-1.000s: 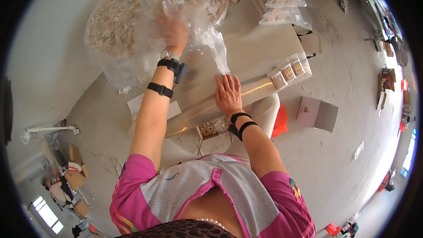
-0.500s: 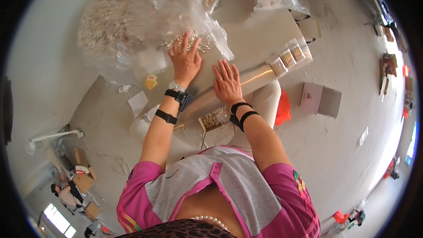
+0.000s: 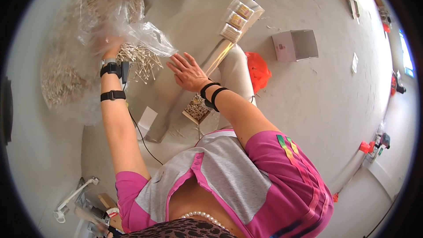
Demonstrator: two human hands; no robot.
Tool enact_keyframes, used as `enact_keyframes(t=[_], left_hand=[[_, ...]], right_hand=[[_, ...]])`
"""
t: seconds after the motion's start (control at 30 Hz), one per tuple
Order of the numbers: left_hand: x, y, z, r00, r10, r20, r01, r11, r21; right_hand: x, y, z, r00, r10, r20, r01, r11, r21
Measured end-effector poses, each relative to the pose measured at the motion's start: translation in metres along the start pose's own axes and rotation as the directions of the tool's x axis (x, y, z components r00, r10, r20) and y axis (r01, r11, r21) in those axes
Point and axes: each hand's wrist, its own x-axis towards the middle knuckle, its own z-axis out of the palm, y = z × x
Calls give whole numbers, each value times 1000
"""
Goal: Manually sort and package small white plastic/rubber industrial components into small plastic bags.
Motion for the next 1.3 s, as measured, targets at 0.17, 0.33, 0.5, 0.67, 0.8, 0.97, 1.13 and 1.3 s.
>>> enact_keyframes(t=[0.17,0.33,0.5,0.67,0.8,0.97,1.13,1.3], left_hand=[[6,26,2,988,-147,43,125,934,334],[15,4,14,983,-134,125,89,946,312],[11,-30,44,960,-274,49,237,896,375],[-2,-13,31,947,-297,124,221,880,421],[-20,7,15,990,-141,-25,143,972,185],[-68,17,22,928,21,-372,46,984,170],[-100,100,4,986,-165,-26,164,986,-16],[-137,118,-14,996,-92,-20,91,996,-21]], right_hand=[[-2,1,-2,999,-7,-36,7,1000,-3],[-3,4,-2,999,-10,-43,10,1000,-7],[5,-7,-2,999,-28,-44,29,999,14],[0,-1,-2,999,-15,-52,14,1000,-9],[-2,1,-2,999,-11,-51,10,1000,-22],[4,-9,-1,998,-36,-61,35,999,-13],[-6,4,2,999,-4,-41,3,1000,-30],[0,-4,3,998,-21,-65,20,999,-26]])
